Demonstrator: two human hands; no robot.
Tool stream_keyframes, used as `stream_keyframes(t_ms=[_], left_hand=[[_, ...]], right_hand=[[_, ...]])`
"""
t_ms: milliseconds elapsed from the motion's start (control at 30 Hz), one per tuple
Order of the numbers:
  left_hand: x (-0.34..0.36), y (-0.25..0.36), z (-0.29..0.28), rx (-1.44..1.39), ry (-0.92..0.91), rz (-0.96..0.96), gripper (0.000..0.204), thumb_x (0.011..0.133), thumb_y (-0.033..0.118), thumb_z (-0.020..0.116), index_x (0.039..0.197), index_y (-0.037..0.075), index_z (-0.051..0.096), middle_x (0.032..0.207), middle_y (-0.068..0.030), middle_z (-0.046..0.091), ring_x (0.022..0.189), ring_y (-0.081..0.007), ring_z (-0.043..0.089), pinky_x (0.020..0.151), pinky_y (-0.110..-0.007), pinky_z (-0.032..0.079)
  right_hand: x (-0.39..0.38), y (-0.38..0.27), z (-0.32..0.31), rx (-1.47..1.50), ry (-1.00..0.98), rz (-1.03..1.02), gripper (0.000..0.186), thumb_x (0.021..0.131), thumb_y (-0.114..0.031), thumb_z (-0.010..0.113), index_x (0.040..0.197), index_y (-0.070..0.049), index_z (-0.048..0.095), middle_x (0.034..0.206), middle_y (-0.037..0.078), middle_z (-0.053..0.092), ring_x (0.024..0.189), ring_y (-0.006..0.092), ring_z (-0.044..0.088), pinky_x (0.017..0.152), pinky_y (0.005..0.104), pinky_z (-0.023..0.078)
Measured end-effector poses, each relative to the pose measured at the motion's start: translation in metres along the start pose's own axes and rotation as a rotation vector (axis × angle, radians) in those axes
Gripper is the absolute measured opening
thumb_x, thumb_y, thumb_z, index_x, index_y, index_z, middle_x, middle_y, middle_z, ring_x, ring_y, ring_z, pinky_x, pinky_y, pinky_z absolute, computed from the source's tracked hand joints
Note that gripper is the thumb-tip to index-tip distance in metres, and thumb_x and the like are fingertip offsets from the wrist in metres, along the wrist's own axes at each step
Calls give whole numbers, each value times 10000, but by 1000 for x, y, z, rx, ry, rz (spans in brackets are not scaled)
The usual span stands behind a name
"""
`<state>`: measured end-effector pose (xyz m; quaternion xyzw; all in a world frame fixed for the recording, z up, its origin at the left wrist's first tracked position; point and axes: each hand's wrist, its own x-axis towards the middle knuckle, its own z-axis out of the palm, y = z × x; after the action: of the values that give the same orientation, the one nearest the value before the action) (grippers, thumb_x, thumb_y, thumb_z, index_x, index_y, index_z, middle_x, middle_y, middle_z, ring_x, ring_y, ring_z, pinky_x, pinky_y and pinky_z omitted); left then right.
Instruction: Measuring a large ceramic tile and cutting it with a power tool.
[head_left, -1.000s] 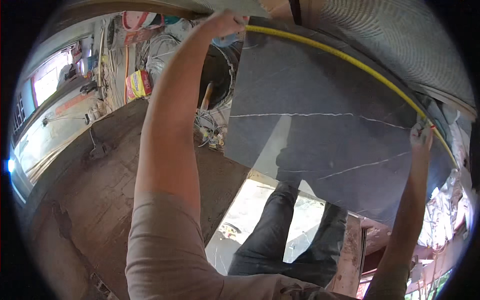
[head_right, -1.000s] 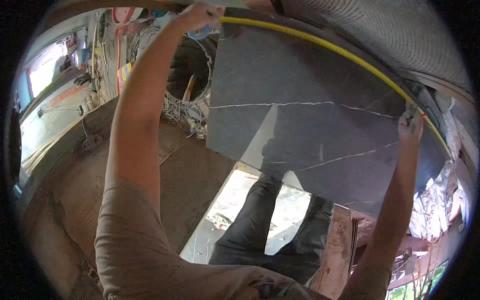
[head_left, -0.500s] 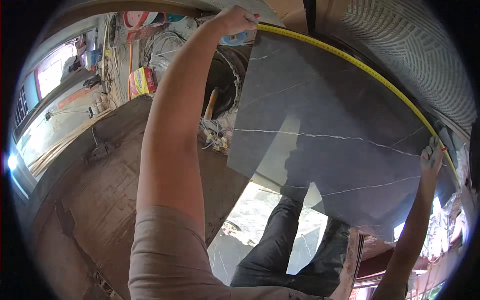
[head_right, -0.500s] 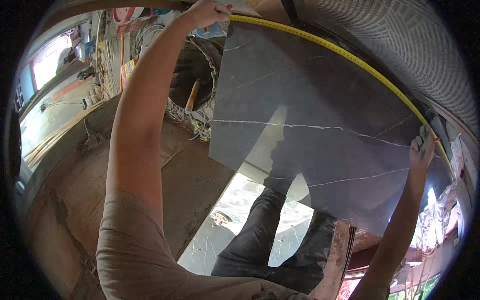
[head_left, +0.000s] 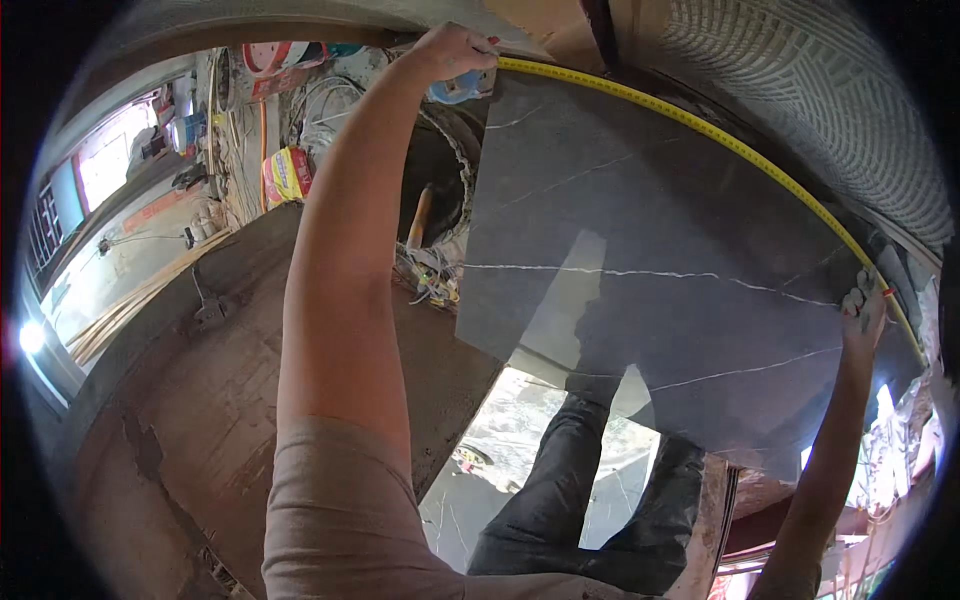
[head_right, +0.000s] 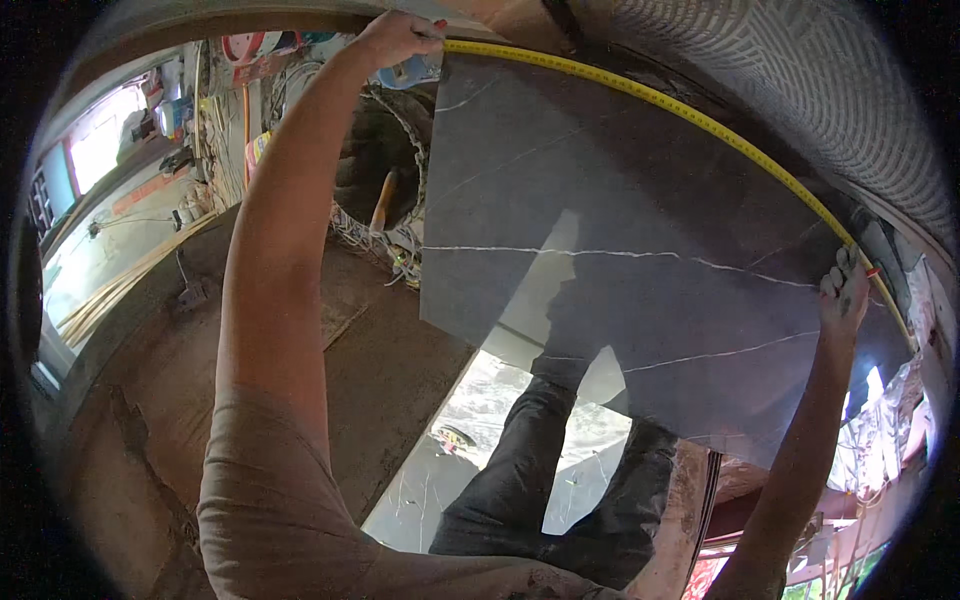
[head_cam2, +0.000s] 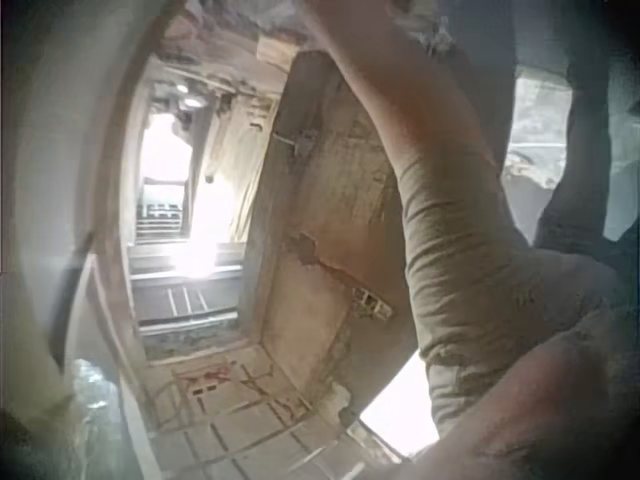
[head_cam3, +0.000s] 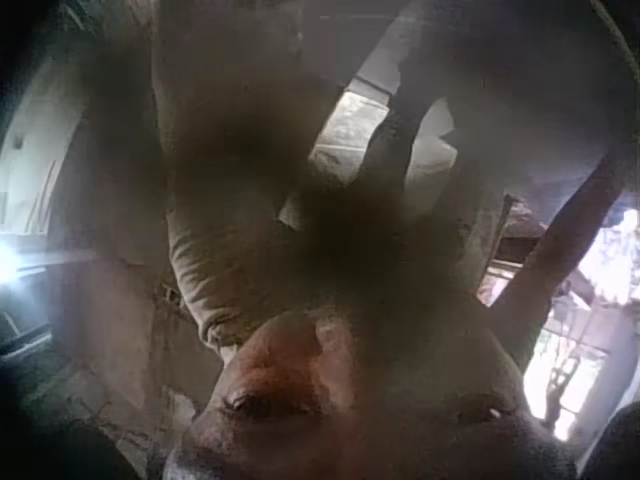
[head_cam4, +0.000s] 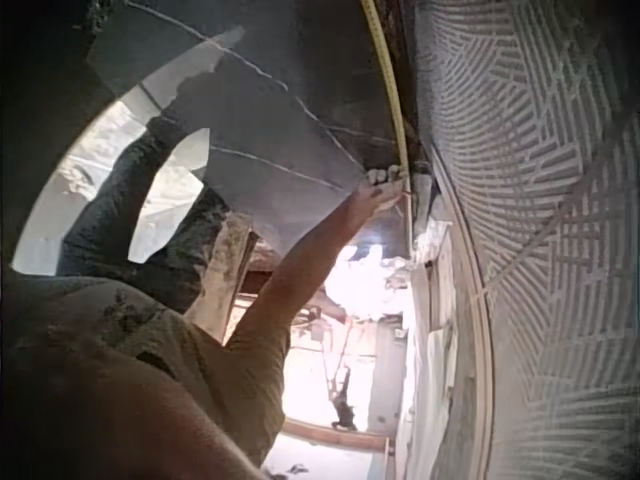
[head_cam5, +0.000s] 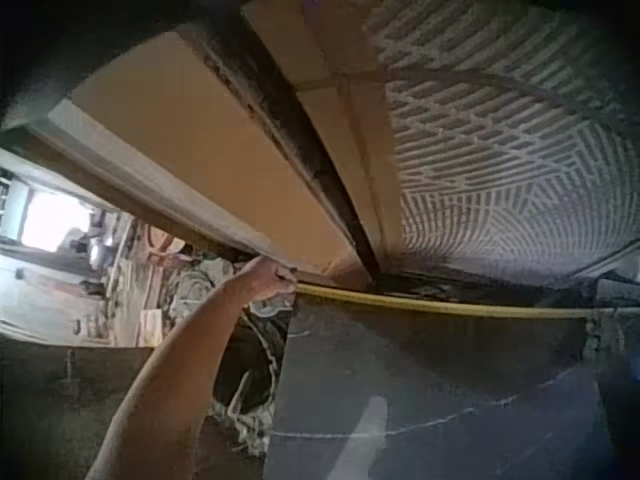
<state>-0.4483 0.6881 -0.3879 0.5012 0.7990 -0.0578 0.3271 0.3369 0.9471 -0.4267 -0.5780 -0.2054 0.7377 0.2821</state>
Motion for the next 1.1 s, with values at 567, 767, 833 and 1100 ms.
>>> stream_keyframes(t_ms=[567, 767, 833, 1100], left_hand=[[28, -98, -24, -6, -202, -76, 319, 946, 156, 609, 1206, -20, 661, 1132, -82, 659, 1017, -183, 608, 894, -312, 483], [38, -112, 2, 42, 0, 288, 201, 944, 127, 612, 1045, -40, 658, 1028, -32, 664, 948, -152, 604, 841, -299, 490], [45, -95, 10, 78, -36, 190, 215, 950, 139, 612, 1065, -35, 661, 1046, -36, 670, 964, -154, 606, 858, -301, 488], [18, -120, -40, -42, -274, 24, 323, 985, 202, 601, 1194, -38, 651, 1153, -79, 682, 1060, -172, 616, 959, -298, 462]], right_hand=[[-46, -87, -155, -1493, 628, -181, 296, 964, -279, 567, 1169, -103, 687, 988, 146, 728, 858, 229, 690, 705, 345, 550], [-46, -221, -359, -2361, 672, -155, 442, 955, -455, 479, 1038, -75, 691, 1011, 138, 722, 899, 325, 686, 798, 486, 523], [-46, -240, -377, -2293, 746, -91, 450, 945, -460, 467, 1087, -102, 700, 1066, 137, 720, 948, 345, 682, 835, 498, 519], [0, -240, -342, -2613, 510, 22, 370, 943, -436, 489, 1118, -206, 720, 1068, 121, 718, 995, 326, 680, 866, 458, 529]])
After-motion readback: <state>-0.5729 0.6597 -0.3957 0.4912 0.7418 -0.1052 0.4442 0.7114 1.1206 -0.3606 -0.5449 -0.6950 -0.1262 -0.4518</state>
